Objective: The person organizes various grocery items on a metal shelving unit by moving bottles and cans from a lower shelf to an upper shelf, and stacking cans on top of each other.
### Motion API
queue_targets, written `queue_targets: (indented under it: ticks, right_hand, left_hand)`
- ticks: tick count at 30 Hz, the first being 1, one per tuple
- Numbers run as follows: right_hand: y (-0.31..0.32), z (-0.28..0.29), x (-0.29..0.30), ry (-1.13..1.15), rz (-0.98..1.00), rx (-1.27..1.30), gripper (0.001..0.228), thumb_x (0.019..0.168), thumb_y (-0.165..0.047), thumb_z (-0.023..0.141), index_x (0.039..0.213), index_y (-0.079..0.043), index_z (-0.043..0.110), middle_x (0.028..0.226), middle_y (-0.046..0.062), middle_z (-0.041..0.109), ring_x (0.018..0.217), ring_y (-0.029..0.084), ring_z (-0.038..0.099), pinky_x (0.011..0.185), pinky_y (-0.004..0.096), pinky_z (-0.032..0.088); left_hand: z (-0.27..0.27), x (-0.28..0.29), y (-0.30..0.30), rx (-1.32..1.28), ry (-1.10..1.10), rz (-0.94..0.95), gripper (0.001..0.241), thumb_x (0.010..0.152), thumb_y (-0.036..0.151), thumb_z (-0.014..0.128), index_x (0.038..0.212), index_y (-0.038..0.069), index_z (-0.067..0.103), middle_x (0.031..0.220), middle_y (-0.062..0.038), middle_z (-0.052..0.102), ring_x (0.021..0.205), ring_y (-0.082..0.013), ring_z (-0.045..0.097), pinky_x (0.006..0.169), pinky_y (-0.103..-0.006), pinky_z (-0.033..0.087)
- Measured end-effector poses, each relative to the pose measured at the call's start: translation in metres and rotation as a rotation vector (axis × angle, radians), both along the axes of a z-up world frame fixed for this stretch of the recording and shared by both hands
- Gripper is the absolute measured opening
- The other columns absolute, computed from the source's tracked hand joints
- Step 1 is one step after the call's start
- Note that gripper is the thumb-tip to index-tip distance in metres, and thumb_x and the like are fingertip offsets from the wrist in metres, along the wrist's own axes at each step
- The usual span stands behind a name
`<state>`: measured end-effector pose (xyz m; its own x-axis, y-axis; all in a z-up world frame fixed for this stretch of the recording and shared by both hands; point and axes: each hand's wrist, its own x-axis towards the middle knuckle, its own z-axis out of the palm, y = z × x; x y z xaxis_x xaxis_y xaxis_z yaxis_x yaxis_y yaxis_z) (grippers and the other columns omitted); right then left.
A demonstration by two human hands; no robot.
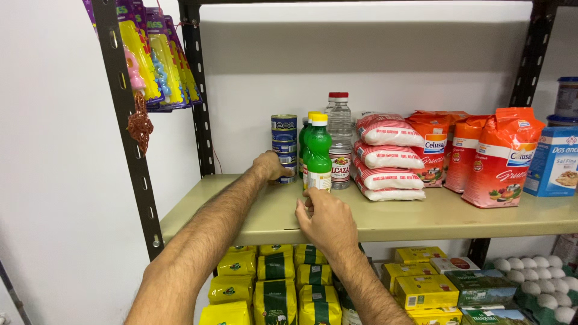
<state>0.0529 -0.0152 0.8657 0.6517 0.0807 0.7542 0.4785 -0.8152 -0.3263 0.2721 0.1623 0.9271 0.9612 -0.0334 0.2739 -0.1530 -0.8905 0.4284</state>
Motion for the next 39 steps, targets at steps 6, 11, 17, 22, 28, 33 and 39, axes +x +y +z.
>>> queue_targets:
  ticks: [6, 11, 17, 22, 28, 33, 39]
  right_hand:
    - [-0.002, 0.000, 0.006, -0.003, 0.018, 0.010, 0.029, 0.104, -0.031, 0.070, 0.119, -0.008, 0.078, 0.090, 0.010, 0.081, 0.089, 0.025, 0.084, 0.079, 0.041, 0.069]
    - [-0.003, 0.002, 0.005, -0.029, 0.011, -0.005, 0.031, 0.103, -0.035, 0.070, 0.117, -0.008, 0.078, 0.089, 0.012, 0.081, 0.089, 0.028, 0.084, 0.079, 0.045, 0.069]
    - [-0.003, 0.003, 0.001, 0.015, 0.025, 0.012, 0.032, 0.105, -0.035, 0.066, 0.118, -0.007, 0.078, 0.091, 0.012, 0.081, 0.090, 0.028, 0.084, 0.081, 0.044, 0.069]
    - [-0.005, -0.003, 0.006, -0.060, 0.064, -0.048, 0.031, 0.105, -0.033, 0.064, 0.116, -0.008, 0.078, 0.093, 0.012, 0.080, 0.092, 0.032, 0.083, 0.084, 0.049, 0.067]
    - [-0.018, -0.024, -0.006, -0.198, 0.166, -0.018, 0.024, 0.104, -0.022, 0.066, 0.122, -0.010, 0.077, 0.099, 0.010, 0.080, 0.101, 0.031, 0.081, 0.089, 0.046, 0.066]
    - [-0.043, -0.039, -0.028, -0.291, 0.241, 0.015, 0.023, 0.105, -0.020, 0.068, 0.124, -0.010, 0.077, 0.102, 0.009, 0.079, 0.102, 0.029, 0.079, 0.093, 0.043, 0.064]
    - [-0.075, -0.062, -0.067, -0.353, 0.227, 0.003, 0.022, 0.102, -0.017, 0.074, 0.122, -0.010, 0.077, 0.100, 0.006, 0.078, 0.100, 0.026, 0.078, 0.091, 0.041, 0.064]
  left_hand:
    - [-0.004, 0.021, 0.003, 0.042, 0.003, 0.016, 0.097, 0.085, 0.062, 0.089, 0.148, -0.003, 0.055, 0.146, -0.021, 0.070, 0.143, -0.0391, 0.063, 0.120, -0.0493, 0.054]
    - [0.006, -0.005, -0.003, 0.015, 0.019, 0.018, 0.092, 0.090, 0.058, 0.086, 0.150, -0.005, 0.053, 0.150, -0.022, 0.067, 0.146, -0.0399, 0.060, 0.122, -0.0494, 0.052]
    - [0.002, -0.016, -0.003, 0.081, 0.043, 0.010, 0.089, 0.084, 0.058, 0.088, 0.147, 0.000, 0.064, 0.141, -0.017, 0.075, 0.140, -0.0373, 0.067, 0.119, -0.0494, 0.055]
    - [0.000, -0.066, -0.008, 0.070, 0.064, 0.043, 0.089, 0.079, 0.064, 0.088, 0.144, 0.005, 0.070, 0.136, -0.015, 0.078, 0.136, -0.0337, 0.070, 0.116, -0.0466, 0.058]
    - [0.012, -0.176, -0.015, 0.079, -0.128, 0.030, 0.066, 0.091, 0.043, 0.084, 0.134, -0.004, 0.068, 0.128, -0.028, 0.077, 0.129, -0.0446, 0.071, 0.107, -0.0570, 0.063]
    - [0.008, -0.242, -0.028, 0.029, -0.211, -0.054, 0.057, 0.096, 0.036, 0.079, 0.131, -0.007, 0.066, 0.123, -0.031, 0.076, 0.124, -0.0508, 0.072, 0.102, -0.0630, 0.064]
    - [-0.045, -0.288, -0.050, 0.034, -0.347, -0.067, 0.062, 0.100, 0.039, 0.071, 0.150, 0.005, 0.059, 0.145, -0.023, 0.068, 0.137, -0.0467, 0.065, 0.109, -0.0690, 0.055]
